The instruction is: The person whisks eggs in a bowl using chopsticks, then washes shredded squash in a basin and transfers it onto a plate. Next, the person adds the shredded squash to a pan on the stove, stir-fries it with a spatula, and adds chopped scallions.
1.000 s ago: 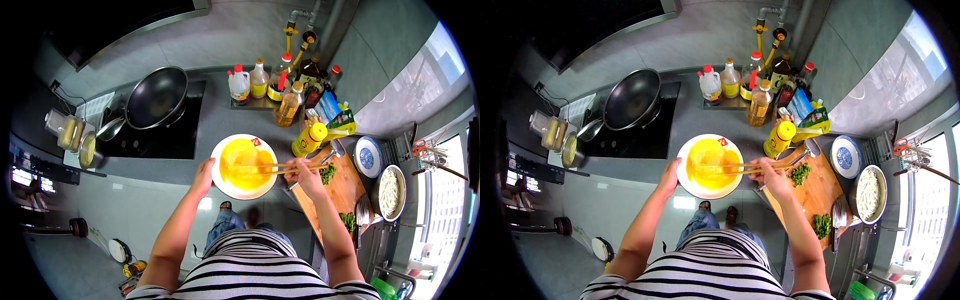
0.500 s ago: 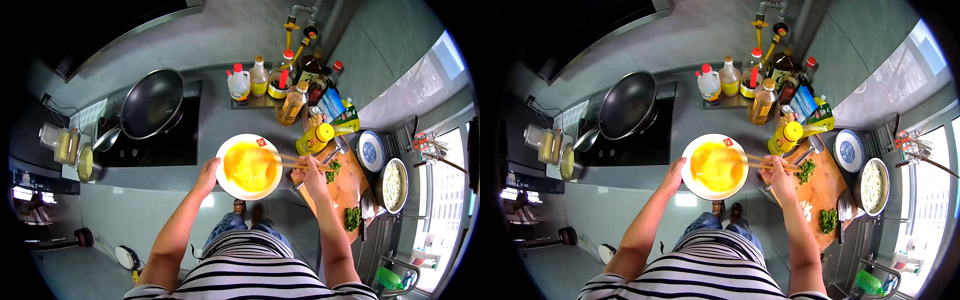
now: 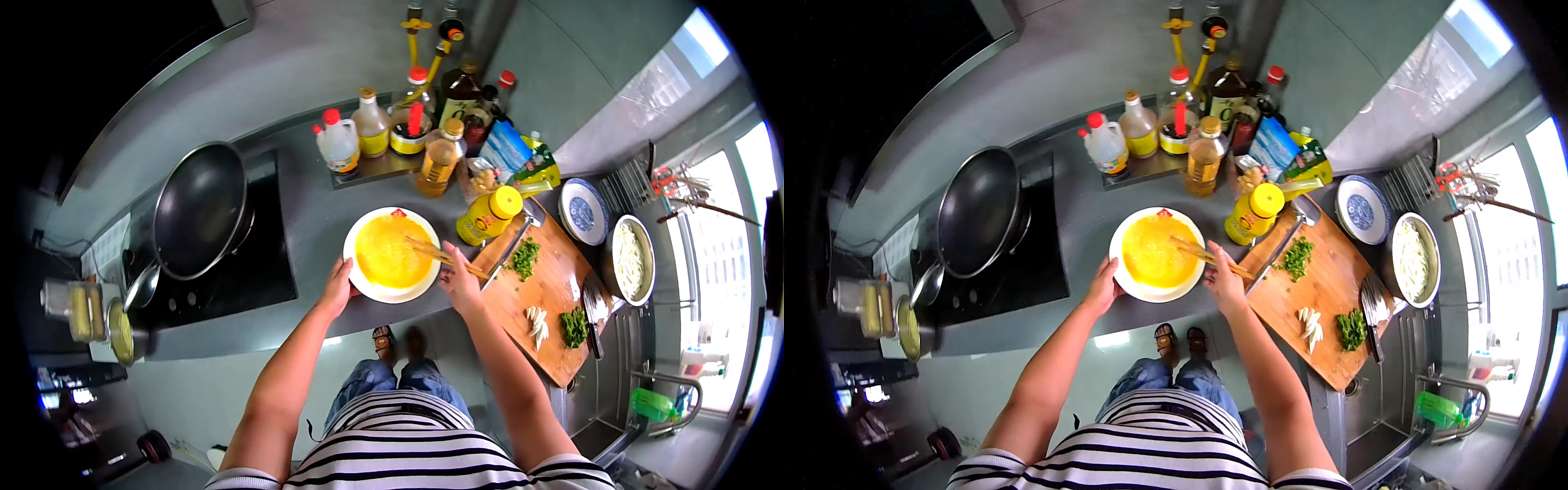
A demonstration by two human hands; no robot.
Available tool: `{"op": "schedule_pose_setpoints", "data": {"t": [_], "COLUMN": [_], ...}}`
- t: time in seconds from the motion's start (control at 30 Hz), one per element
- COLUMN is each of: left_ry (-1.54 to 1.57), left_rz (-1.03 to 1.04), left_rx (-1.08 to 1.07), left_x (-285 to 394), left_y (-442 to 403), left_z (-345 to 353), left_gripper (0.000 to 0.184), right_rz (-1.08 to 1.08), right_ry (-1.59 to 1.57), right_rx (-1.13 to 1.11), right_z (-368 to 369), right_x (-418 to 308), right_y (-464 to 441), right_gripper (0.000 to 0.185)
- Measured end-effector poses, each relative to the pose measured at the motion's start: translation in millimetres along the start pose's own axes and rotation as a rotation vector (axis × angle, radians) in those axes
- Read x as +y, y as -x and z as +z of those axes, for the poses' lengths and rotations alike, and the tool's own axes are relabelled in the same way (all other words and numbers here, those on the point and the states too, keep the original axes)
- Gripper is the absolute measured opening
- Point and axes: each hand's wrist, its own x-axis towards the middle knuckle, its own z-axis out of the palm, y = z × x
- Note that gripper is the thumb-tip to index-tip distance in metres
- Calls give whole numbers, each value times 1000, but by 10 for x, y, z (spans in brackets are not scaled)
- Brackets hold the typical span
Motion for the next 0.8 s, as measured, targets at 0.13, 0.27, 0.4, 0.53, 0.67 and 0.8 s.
{"op": "schedule_pose_setpoints", "data": {"t": [0.13, 0.27, 0.4, 0.53, 0.67, 0.8], "left_ry": [-9, -30, -273, -685, -980, -1030], "left_rz": [-16, -28, -24, 198, 682, 1040], "left_rx": [-23, 17, 166, 256, 348, -80], "left_x": [67, 48, 103, -38, 219, 388], "left_y": [-68, -82, -8, -170, 304, 701], "left_z": [55, -10, 57, -165, 314, 1137], "left_gripper": [36, 38, 37, 42, 46, 45], "right_rz": [20, 67, 182, 233, 200, 76], "right_ry": [-125, -126, 6, 217, 337, 414], "right_rx": [12, 40, 44, 57, 9, 76], "right_z": [3, 25, -67, -3, -106, -556], "right_x": [99, 127, 145, 83, -298, -737], "right_y": [-82, -91, -115, 59, 502, 905], "right_gripper": [41, 37, 30, 21, 27, 32]}}
